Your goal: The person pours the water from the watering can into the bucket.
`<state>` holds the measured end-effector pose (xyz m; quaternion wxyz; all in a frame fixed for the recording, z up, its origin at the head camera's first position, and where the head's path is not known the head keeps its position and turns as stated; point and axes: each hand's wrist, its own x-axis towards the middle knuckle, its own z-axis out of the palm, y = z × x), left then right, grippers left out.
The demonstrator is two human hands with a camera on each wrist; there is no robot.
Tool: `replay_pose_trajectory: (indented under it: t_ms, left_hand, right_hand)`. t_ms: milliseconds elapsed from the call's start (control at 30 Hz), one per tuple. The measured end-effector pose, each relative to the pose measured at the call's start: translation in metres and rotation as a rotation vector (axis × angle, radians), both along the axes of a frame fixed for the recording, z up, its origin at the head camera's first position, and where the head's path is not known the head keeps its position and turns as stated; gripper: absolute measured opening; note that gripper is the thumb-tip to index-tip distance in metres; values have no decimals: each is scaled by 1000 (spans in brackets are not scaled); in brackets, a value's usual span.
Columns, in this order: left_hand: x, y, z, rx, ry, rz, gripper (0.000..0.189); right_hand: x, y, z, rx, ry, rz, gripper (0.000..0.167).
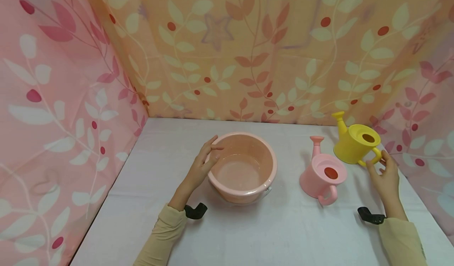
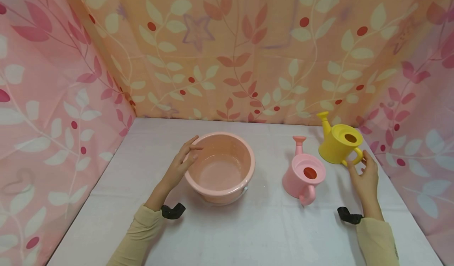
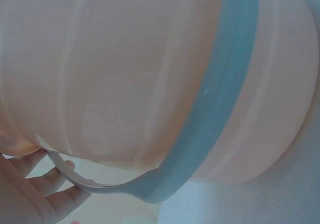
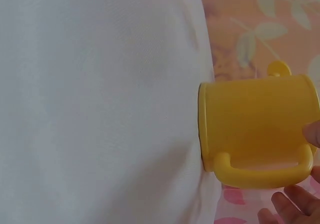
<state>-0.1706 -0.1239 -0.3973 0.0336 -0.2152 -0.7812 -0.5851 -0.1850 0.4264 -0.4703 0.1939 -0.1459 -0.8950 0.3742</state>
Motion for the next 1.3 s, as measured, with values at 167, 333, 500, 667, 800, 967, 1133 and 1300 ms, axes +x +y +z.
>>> replay_pose_trajectory:
  t_ms: [167,333,500,667,800,967,1133,1300]
  left_hand:
    - [0,0,0,2,-4,-3,27]
    - [-1,0,-1,4,-2,-6,27]
    - [0,0,-1,2,-2,-7,27]
    - [0,0,0,4,-8,-4,27]
    - [0,1,0,1,-10,-1,27]
    - [0,1,-1,7,-8,-6,28]
    - [-1,1,-1,13,-4,-11,30]
    - [-1,0,-1,16,-6,-5,30]
  right_hand:
    - [3,-2,1,69,39,9,62]
    - [8,-7,6,83,41,25,60]
    - [13,-13,9,88,85,25,54]
    - [17,-19,11,118,121,38,53]
    - [20,-21,12,152,133,70,53]
    - [26,-24,14,173,79,102,53]
    - [32,-27,15,172,32,118,53]
    - [34,-31,15,170,50,137,50]
